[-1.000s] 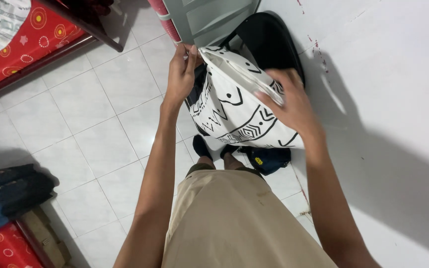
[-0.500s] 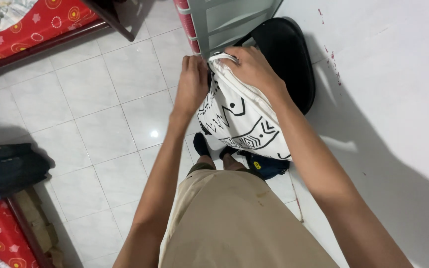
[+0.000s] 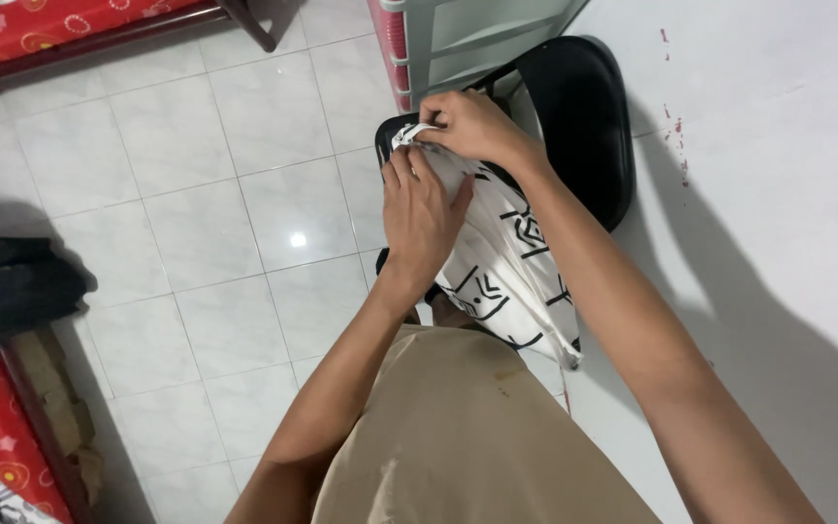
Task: Removing a patterned pillowcase from a white pillow.
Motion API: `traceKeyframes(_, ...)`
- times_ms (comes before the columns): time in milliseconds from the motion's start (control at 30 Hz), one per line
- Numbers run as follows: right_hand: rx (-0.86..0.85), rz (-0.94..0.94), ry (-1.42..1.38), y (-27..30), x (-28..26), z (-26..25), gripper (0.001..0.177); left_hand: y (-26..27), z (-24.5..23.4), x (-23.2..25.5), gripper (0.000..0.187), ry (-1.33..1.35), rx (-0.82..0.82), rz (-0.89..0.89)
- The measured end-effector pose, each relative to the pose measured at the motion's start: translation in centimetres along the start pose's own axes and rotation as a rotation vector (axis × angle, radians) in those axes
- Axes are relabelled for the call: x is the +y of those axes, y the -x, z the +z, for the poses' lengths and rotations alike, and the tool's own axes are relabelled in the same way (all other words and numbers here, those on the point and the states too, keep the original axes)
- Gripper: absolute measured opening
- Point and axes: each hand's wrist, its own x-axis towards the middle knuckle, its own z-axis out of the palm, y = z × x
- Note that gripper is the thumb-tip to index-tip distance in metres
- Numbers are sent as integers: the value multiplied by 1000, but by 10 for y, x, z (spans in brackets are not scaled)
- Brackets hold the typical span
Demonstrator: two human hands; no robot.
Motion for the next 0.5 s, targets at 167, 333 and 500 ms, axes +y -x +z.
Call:
traceKeyframes(167,-1,-109,-61,-15,12,20,21,-1,5,-19,82,-224,-137,-28)
traceKeyframes(333,-25,-92,-9,-20,4,29,16,-8,4,-30,71,-346,-214,-47)
traceKeyframes(500,-54,-53,91,-30,30,57,14,-4,11,-54,31,-179,-61,263)
